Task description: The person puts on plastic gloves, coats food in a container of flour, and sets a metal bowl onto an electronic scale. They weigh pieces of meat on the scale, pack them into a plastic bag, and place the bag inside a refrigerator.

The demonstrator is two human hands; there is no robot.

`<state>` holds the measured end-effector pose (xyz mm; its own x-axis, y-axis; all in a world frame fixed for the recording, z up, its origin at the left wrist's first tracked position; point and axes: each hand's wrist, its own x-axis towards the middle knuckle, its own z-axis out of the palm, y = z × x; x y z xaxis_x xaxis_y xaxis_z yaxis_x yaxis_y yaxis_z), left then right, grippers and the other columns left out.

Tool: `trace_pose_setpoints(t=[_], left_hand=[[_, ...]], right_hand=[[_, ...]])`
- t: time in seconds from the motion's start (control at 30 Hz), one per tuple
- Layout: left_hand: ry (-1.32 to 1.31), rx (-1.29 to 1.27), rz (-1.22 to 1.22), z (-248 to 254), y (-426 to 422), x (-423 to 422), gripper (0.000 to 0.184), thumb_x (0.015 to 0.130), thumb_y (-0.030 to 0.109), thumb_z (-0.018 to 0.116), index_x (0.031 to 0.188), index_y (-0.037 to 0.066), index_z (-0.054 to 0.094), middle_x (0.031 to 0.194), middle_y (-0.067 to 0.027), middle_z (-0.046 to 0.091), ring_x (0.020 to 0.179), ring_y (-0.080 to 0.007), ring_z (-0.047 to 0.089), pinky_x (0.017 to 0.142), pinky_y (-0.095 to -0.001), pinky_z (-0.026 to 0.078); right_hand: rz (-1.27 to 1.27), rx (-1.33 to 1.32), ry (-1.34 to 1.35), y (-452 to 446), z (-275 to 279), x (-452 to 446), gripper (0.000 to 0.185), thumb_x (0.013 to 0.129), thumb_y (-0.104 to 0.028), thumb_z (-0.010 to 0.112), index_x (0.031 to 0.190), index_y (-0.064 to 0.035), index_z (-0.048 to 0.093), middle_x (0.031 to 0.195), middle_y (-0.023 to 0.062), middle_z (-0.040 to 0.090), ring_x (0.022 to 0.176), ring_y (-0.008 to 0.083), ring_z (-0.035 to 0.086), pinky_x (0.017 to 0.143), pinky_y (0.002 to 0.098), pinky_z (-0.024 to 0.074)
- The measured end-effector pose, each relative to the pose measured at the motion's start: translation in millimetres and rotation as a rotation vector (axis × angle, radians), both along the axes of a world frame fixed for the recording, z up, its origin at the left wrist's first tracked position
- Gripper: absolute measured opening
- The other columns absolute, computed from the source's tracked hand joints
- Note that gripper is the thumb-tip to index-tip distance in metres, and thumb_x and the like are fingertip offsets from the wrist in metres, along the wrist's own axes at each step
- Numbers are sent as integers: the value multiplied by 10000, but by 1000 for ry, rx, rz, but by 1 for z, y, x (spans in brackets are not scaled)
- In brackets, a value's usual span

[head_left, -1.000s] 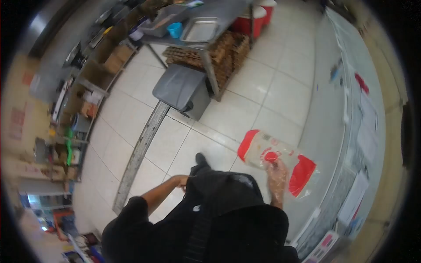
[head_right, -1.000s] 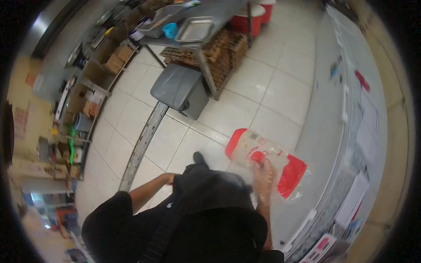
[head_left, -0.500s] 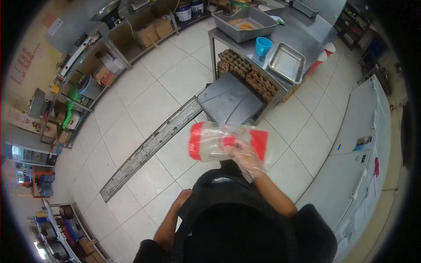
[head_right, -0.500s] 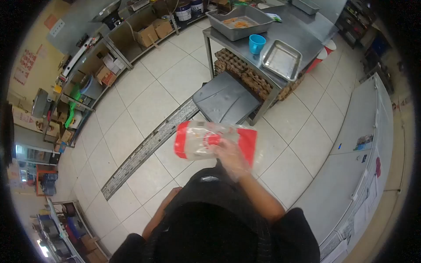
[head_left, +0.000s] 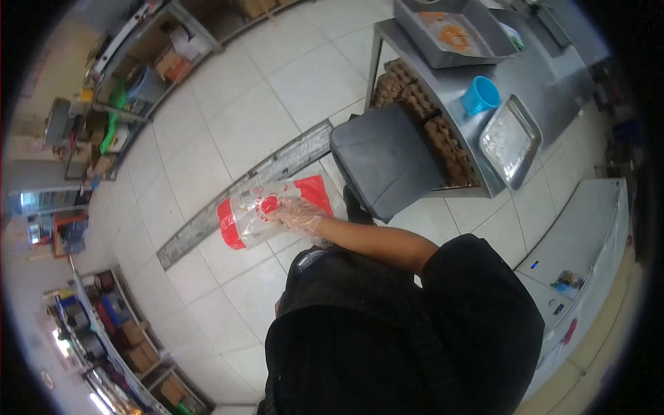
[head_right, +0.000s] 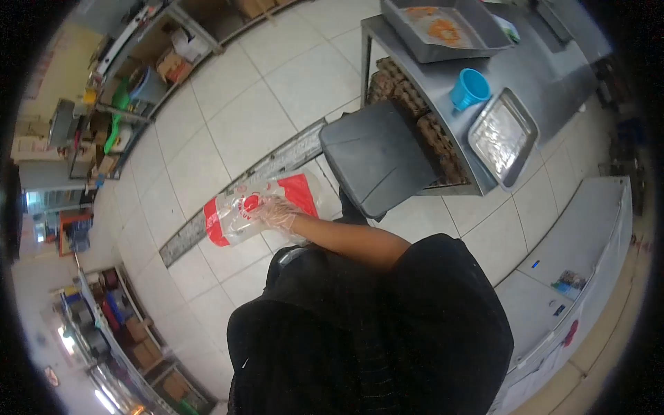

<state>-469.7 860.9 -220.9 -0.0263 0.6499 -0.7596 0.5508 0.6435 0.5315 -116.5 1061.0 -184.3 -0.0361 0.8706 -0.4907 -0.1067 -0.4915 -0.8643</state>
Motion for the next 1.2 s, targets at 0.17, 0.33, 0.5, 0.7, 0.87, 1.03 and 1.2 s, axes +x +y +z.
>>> trace_pose_setpoints(t=[0.17,0.33,0.5,0.7,0.87,1.03,1.2], left_hand=[[90,-59,164,24,-35,25,235,812,226,587,747,0,593,720,-126,603,666,-182,561,616,-342,451],[132,-76,320,30,-71,54,236,790,228,595,744,-3,593,723,-150,603,666,-205,572,620,-355,452],[155,7,465,21,-143,82,239,767,230,603,740,-7,593,726,-175,602,667,-227,583,625,-367,452],[284,332,708,16,-200,125,213,745,267,622,740,54,633,780,-155,644,795,-337,621,708,-428,482],[546,430,460,25,-209,82,327,761,373,611,685,57,648,690,-158,641,671,-355,633,645,-492,478],[703,743,656,95,-237,31,383,781,449,589,731,72,632,722,-126,627,736,-320,605,684,-459,422],[806,676,972,110,-294,-12,358,807,454,559,813,102,621,803,-72,610,833,-251,559,786,-416,357]], right_hand=[[-264,148,238,3,-31,20,246,858,-265,602,1005,-70,629,812,16,600,749,125,549,697,252,434],[-338,-18,-691,-4,-121,91,309,869,-317,562,1064,-78,568,905,68,579,837,206,541,764,324,436],[-287,-59,-596,-33,-128,103,382,863,-369,547,1132,-106,483,1004,91,497,930,239,463,821,359,381],[-9,-74,117,-85,-47,-35,485,856,-432,529,1214,-140,382,1122,120,400,1041,278,369,889,401,316],[503,-142,211,-160,-10,-194,577,850,-484,514,1281,-168,298,1220,144,319,1134,311,291,946,435,261],[900,-211,201,-273,11,-335,672,844,-536,500,1349,-197,214,1319,167,238,1227,344,213,1003,470,207],[1155,-308,180,-374,21,-430,770,838,-588,485,1417,-225,129,1417,191,157,1319,377,135,1060,505,152]])
